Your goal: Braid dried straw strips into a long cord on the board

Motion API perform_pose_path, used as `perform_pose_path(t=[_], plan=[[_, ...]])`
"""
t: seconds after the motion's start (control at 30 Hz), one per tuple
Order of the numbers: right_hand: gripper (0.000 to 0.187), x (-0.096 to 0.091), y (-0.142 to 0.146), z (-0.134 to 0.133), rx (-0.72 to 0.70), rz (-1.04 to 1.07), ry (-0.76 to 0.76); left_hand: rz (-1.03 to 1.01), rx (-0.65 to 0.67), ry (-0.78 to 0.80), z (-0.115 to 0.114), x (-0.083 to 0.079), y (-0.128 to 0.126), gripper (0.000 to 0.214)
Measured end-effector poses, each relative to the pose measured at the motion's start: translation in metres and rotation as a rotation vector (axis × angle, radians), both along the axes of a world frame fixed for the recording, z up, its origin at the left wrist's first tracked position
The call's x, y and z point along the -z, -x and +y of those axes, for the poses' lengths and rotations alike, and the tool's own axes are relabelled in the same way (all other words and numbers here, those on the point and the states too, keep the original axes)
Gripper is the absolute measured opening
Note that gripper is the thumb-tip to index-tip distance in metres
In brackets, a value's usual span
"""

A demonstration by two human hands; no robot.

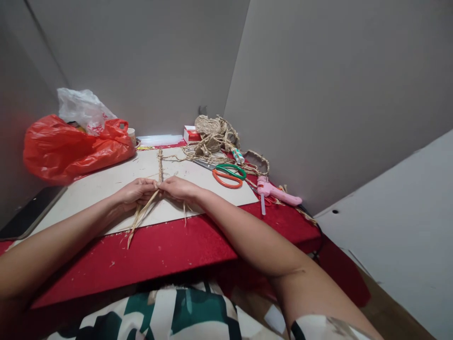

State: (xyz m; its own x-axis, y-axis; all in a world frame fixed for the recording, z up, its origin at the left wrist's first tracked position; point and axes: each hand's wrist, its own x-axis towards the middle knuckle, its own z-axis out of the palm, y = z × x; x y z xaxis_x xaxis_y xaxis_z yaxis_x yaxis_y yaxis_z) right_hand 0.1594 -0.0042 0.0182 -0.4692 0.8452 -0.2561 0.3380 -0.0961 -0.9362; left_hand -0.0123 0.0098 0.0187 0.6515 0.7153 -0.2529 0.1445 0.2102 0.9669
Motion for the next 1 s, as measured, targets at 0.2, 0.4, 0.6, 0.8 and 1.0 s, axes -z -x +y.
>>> perform_pose_path(t=[0.2, 0.4, 0.6, 0.8, 1.0], plan=[[0.034, 0.000, -0.008, 0.009, -0.045, 0.080, 0.212, 0.175, -0.001, -0.174, 0.003, -0.002, 0.001, 0.021], [0.027, 0.002, 0.007, -0.002, 0.174, 0.213, 0.245, 0.498, 0.022, -0.596, -0.002, -0.020, 0.006, 0.021], [0.029, 0.003, 0.018, -0.013, 0.296, 0.400, 0.349, 0.823, -0.004, -0.868, -0.028, -0.023, -0.008, 0.023], [0.022, 0.003, 0.017, -0.012, 0.272, 0.446, 0.435, 0.885, 0.059, -0.932, -0.059, -0.022, -0.020, 0.012], [0.020, 0.001, 0.010, -0.007, 0.151, 0.525, 0.453, 0.513, -0.103, -0.700, -0.028, -0.041, -0.001, 0.023]])
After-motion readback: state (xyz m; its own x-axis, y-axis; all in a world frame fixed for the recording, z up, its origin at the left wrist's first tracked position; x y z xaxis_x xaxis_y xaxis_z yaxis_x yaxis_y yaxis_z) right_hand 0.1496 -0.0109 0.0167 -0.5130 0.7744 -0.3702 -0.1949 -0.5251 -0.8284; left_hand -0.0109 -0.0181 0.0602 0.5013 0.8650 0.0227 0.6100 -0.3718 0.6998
